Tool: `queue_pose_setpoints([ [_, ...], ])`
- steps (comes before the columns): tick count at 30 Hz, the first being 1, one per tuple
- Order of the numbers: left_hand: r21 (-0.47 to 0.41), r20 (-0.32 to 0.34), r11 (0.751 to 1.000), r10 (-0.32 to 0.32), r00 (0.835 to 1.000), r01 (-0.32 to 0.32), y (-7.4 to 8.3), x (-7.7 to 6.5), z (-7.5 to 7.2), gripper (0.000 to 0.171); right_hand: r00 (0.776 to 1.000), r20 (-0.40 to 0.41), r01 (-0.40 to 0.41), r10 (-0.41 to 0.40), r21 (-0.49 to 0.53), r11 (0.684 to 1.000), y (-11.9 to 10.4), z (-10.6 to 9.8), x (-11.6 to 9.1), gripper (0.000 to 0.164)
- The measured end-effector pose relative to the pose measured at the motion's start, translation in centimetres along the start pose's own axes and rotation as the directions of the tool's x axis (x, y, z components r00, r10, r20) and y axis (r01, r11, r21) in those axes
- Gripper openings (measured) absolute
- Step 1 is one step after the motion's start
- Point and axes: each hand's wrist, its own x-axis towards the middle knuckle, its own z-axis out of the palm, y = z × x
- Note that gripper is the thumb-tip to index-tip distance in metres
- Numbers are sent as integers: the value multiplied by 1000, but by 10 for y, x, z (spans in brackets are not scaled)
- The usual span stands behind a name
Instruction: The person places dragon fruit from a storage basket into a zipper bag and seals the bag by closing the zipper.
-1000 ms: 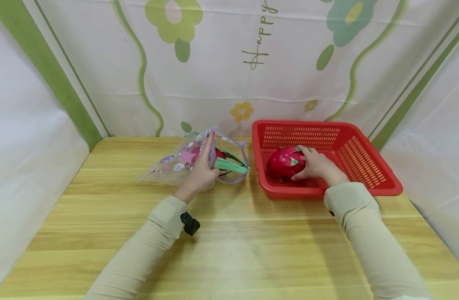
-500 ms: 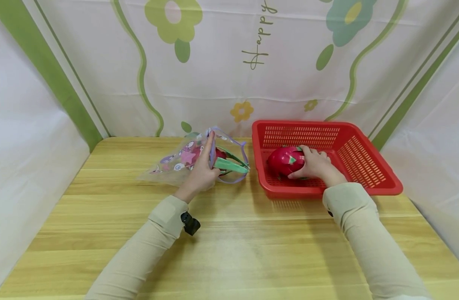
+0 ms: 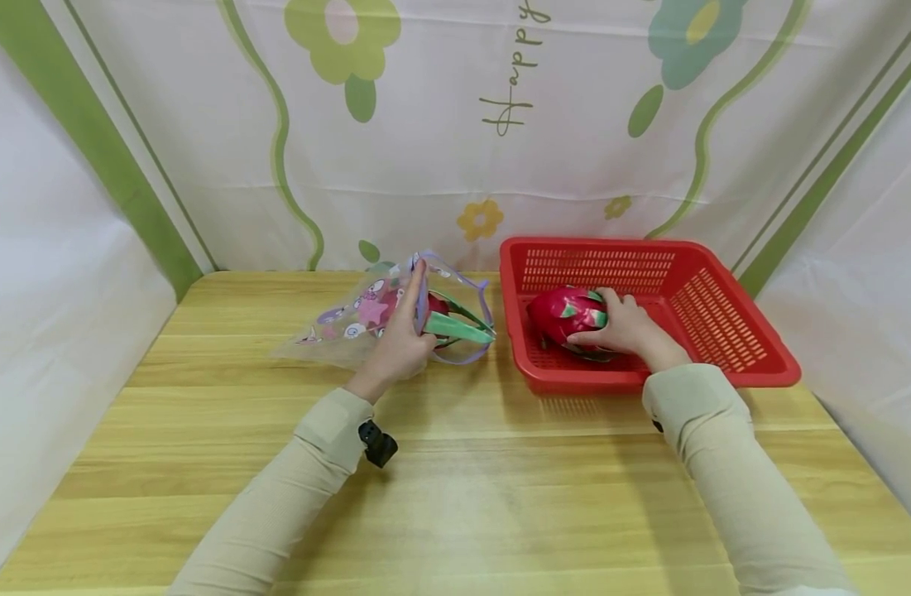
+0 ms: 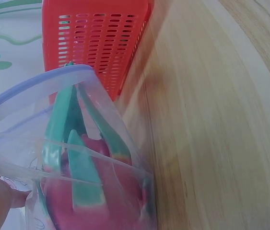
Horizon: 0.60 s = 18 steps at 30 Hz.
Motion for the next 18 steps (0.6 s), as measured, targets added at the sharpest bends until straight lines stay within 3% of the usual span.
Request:
queue_pose_setpoints([
  [8,2,1,1000,2,1000,-2,0,0,1,104,1000,7,0,0,-8,1000,3,0,-2,100],
  [18,-1,-5,1000,-18,1000,18,-1,1,2,104,997,-73,37,-39,-39,999,5,5,2,96],
])
